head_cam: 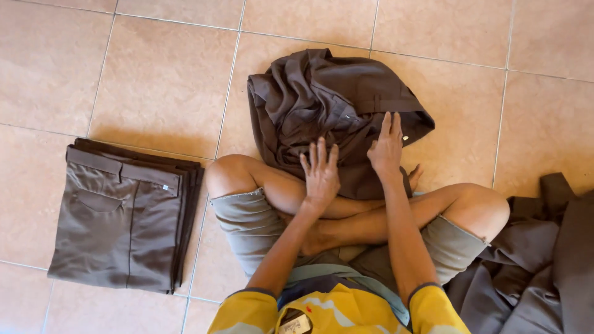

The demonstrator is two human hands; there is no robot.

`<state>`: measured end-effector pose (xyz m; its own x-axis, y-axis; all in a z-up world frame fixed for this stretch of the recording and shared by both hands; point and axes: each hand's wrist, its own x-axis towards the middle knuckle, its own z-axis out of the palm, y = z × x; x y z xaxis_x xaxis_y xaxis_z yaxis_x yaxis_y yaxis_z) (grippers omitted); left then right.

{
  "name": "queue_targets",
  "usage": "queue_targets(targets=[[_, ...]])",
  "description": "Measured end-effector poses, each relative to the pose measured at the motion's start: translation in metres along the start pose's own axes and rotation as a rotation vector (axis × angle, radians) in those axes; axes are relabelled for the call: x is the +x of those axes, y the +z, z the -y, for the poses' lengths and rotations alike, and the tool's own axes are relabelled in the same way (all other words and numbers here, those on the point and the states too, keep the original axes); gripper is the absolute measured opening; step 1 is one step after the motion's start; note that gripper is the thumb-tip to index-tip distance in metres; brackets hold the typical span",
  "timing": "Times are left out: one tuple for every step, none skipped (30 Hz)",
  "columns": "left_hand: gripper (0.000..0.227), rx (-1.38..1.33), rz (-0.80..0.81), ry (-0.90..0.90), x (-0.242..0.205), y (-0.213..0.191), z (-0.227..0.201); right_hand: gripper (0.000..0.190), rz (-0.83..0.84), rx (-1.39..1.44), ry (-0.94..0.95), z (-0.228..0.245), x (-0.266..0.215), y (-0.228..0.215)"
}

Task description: Folding a pair of brown pants and placing them on a stack

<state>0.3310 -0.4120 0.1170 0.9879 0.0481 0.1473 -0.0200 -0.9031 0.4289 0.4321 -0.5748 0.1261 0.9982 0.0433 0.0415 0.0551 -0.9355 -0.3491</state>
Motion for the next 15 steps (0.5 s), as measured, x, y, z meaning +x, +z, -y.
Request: queue_targets(targets=[[0.074,-0.005,0.002,0.0,-0.012,0.013,0.0,0.091,0.002,-0.005,0.002,-0.006,0.008,0.004],[0.075,0.094,0.146,0.008,-0.019,0.026,0.001,0.099,0.067,-0.015,0.057,-0.011,0.022,0.008],[0.076,0.192,0.289,0.017,-0.026,0.039,0.001,0.107,0.133,-0.026,0.113,-0.016,0.036,0.01],[0.076,0.191,0.284,0.015,-0.022,0.048,0.009,0.107,0.131,-0.028,0.108,-0.034,0.045,0.024],[0.064,0.222,0.238,0.011,-0.018,0.057,0.016,0.102,0.227,-0.062,0.125,-0.053,0.055,0.038],[0.053,0.256,0.191,0.005,-0.013,0.066,0.024,0.098,0.322,-0.096,0.139,-0.07,0.067,0.053],[0.053,0.257,0.185,0.001,0.005,0.054,0.035,0.098,0.319,-0.096,0.132,-0.069,0.068,0.052],[0.046,0.339,0.308,-0.055,0.019,0.043,0.046,0.094,0.347,-0.188,0.121,-0.07,0.065,0.052],[0.041,0.42,0.431,-0.111,0.033,0.033,0.057,0.092,0.373,-0.281,0.11,-0.072,0.062,0.052],[0.041,0.416,0.431,-0.111,0.05,0.016,0.072,0.092,0.373,-0.284,0.11,-0.076,0.053,0.063],[0.039,0.574,0.418,-0.187,0.067,0.0,0.088,0.089,0.318,-0.329,0.032,-0.08,0.045,0.074],[0.038,0.735,0.406,-0.265,0.082,-0.018,0.105,0.091,0.266,-0.371,-0.048,-0.082,0.035,0.086],[0.038,0.734,0.409,-0.267,0.087,-0.024,0.127,0.091,0.27,-0.372,-0.048,-0.078,0.021,0.094],[0.04,0.748,0.347,-0.41,0.092,-0.032,0.152,0.086,0.178,-0.402,-0.08,-0.071,0.009,0.103],[0.045,0.759,0.282,-0.552,0.097,-0.04,0.176,0.083,0.087,-0.43,-0.111,-0.064,-0.004,0.112]])
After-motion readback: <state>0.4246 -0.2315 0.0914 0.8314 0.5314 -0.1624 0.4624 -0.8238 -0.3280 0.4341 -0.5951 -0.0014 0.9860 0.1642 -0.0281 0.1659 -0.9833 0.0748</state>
